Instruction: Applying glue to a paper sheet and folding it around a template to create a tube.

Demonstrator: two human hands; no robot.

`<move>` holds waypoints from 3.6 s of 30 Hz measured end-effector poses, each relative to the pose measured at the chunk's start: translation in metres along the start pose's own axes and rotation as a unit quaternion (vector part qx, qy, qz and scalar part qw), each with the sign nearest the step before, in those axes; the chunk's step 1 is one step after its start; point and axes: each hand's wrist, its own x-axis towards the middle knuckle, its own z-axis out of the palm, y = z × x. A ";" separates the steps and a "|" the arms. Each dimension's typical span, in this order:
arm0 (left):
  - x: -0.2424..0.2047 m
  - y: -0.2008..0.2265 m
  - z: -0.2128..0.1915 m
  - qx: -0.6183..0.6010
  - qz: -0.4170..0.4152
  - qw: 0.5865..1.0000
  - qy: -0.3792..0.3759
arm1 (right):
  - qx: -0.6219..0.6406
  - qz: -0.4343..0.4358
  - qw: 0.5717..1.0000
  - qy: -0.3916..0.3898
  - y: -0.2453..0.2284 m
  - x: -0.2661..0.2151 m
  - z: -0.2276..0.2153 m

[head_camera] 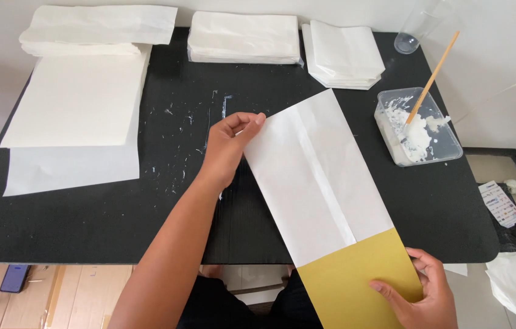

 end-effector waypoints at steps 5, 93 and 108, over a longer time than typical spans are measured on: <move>0.002 -0.001 -0.004 -0.016 0.089 0.996 -0.016 | 0.050 -0.104 0.993 0.012 0.023 0.011 0.001; -0.066 -0.067 0.016 0.507 0.369 0.687 -0.367 | -0.222 -0.549 0.804 -0.052 -0.027 0.033 0.082; -0.012 0.000 0.020 0.477 0.215 0.816 -0.247 | -0.253 -0.434 0.850 -0.156 -0.172 0.101 0.071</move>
